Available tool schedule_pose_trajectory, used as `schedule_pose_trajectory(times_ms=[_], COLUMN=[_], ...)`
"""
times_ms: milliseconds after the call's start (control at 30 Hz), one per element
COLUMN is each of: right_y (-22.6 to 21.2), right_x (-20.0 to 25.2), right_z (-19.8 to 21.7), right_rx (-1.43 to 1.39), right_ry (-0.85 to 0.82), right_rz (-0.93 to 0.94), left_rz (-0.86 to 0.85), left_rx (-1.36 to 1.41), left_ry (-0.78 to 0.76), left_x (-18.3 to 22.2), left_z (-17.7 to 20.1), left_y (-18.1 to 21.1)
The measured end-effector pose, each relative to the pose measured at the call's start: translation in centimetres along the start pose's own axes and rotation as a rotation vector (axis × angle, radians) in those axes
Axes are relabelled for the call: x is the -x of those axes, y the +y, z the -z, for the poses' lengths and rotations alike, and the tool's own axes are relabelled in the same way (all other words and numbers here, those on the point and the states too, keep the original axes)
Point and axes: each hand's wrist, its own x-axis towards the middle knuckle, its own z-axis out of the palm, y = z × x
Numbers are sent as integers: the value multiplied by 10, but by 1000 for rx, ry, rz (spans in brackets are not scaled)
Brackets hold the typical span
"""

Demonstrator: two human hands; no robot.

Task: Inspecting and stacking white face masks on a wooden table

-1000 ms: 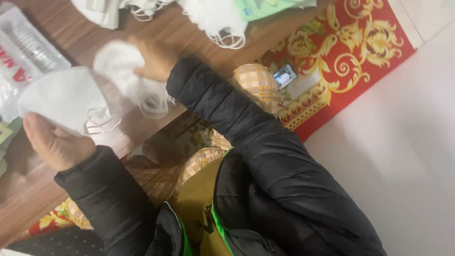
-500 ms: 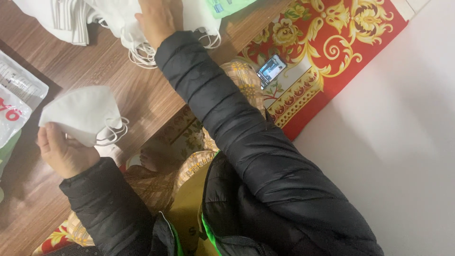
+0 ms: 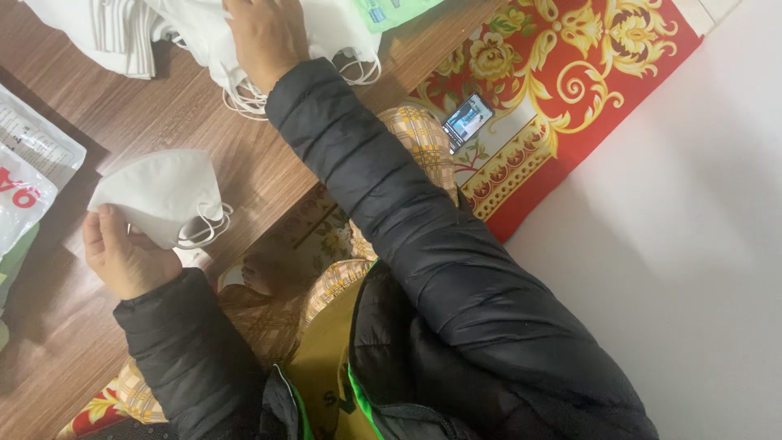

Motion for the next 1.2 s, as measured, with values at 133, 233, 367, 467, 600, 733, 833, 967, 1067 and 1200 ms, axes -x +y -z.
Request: schedule_pose_trajectory(times_ms=[133,233,367,467,600,733,833,967,1067,1200], right_y=[-6,-21,-47,-58,-64,-72,-73,-72,-69,-71], right_x=[12,7,15,34,40,34,37,45,49,51], right_z=[-10,16,42,43,47,59,55,50,44,44], right_rx=[-175,-452,-821,-842,-995,-899,-842,-910,-868,-896], right_ry=[-55,-223,-523,-922,-1043,-1103,-1152,-1168,-1202,-1187], right_rz=[-76,-132,31,0,-131,-140,-178,-200,-271,-313], left_rz=[-54,-94,-108,-19,-87,-49,-17,-45,-111,-123], left_rx=[-22,-155,-244,-219,-191,-172,-144,-92,-14,-10], left_ry=[8,74,129,52,-30,-37,-56,-91,-26,-48], left_x=[5,0,0,6,12,15,15,16,16,18], left_z=[-6,-4,-7,-14,-18,-26,-27,-28,-34,-36], left_y=[3,-6,-11,-10,-15,-10,-9,-16,-21,-19])
